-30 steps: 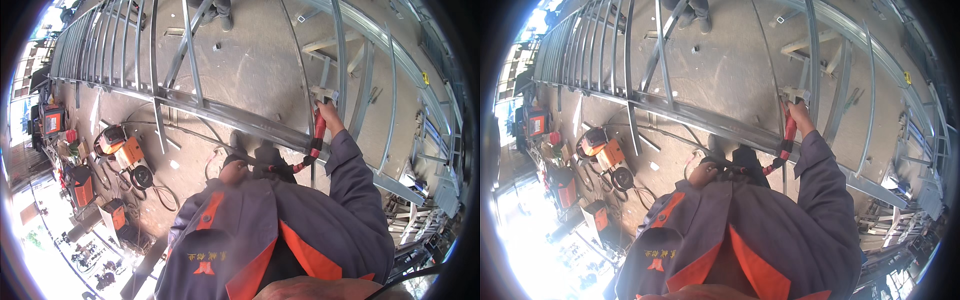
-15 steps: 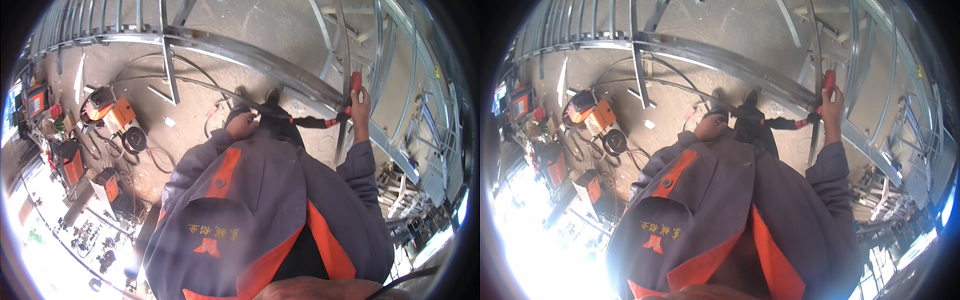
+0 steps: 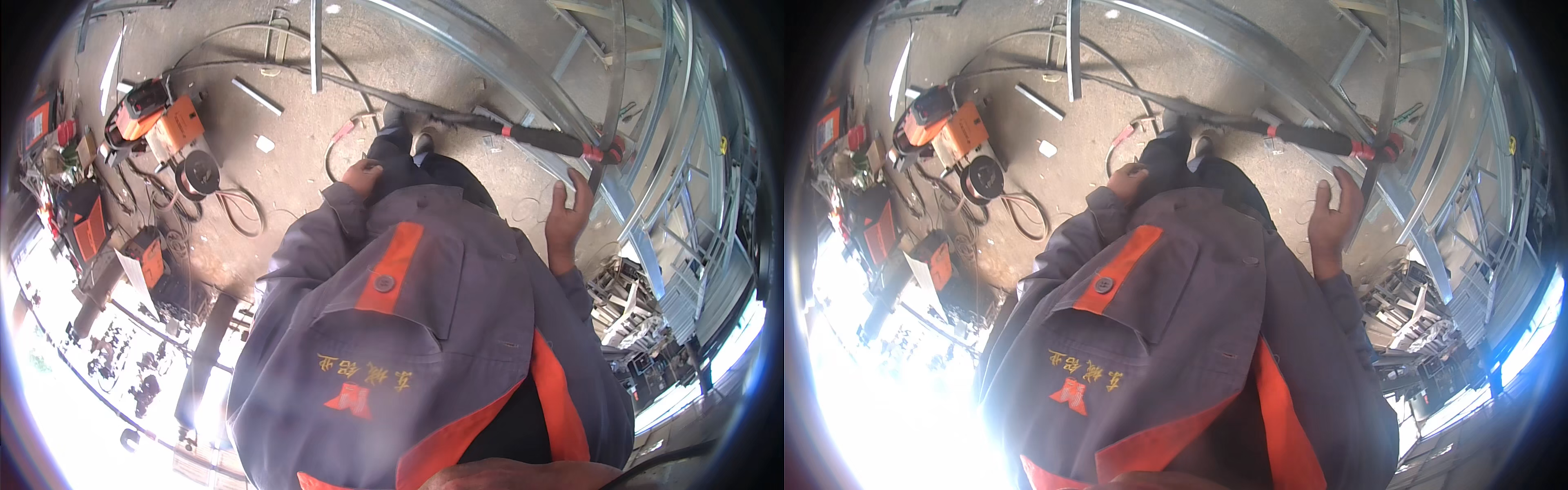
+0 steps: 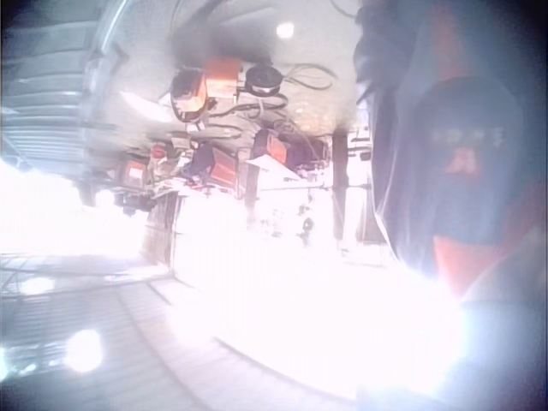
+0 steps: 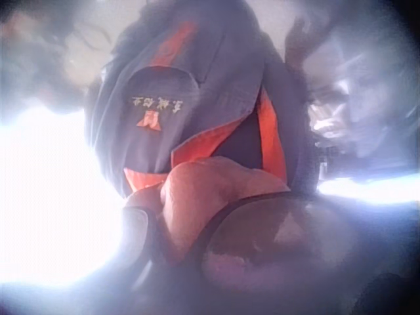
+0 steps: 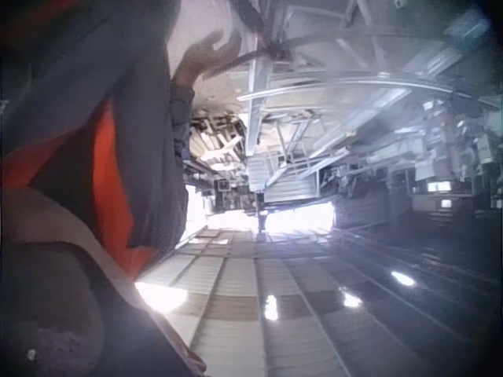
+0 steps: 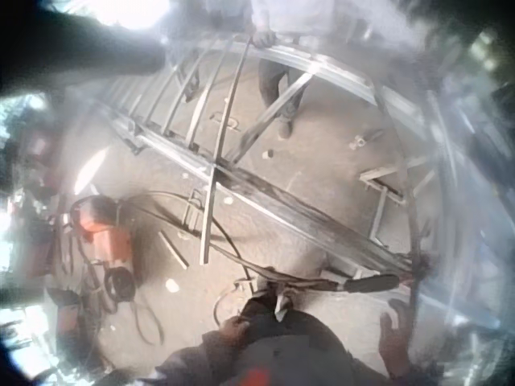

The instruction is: The person positions metal bars onto a large metal frame and welds them in place using a handheld welding torch. The person repeatedly aligns bars and applies welds along the frame's joints.

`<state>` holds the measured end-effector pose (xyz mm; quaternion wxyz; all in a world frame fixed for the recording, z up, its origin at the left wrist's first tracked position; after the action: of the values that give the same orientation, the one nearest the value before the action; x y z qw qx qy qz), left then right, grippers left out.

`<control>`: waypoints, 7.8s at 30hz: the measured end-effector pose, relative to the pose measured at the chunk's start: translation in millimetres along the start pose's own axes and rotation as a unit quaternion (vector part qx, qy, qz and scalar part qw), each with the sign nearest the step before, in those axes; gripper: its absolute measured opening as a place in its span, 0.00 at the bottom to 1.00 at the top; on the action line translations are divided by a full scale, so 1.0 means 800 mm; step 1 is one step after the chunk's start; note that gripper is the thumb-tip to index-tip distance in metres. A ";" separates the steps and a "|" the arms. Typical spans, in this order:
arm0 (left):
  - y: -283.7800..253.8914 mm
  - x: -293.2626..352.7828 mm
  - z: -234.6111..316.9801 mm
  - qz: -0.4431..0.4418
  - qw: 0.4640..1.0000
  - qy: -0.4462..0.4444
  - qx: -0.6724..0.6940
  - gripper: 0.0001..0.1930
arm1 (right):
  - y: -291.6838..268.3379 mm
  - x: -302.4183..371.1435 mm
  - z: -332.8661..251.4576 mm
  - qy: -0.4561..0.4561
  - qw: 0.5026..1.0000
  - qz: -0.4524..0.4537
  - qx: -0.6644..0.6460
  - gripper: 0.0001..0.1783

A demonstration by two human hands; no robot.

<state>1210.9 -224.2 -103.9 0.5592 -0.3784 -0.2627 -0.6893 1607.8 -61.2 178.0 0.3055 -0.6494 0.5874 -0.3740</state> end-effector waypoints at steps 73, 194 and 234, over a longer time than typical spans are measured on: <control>0.342 0.191 -0.010 -0.356 0.813 0.138 -0.440 0.16 | 0.114 0.471 0.414 0.421 0.855 0.143 -0.267 0.34; -0.211 -0.084 0.617 0.169 0.927 0.269 -0.200 0.30 | 0.120 -0.277 -0.066 -0.069 0.988 -0.105 -0.094 0.17; -0.182 -0.195 0.623 0.042 0.982 0.089 -0.158 0.36 | 0.099 -0.290 -0.081 -0.088 0.976 -0.173 -0.102 0.29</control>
<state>1196.9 290.9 64.3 0.5422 -0.4099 -0.0834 -0.7287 1503.7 162.0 116.6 0.2188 -0.7994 0.4719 -0.3006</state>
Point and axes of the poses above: each hand's wrist, its own x-axis away from the middle knuckle, its own y-axis out of the palm, z = x × y, the point moved 6 cm from there along -x, towards the middle knuckle, and after that the axes turned 11 degrees about -z, right-handed, at the moved point
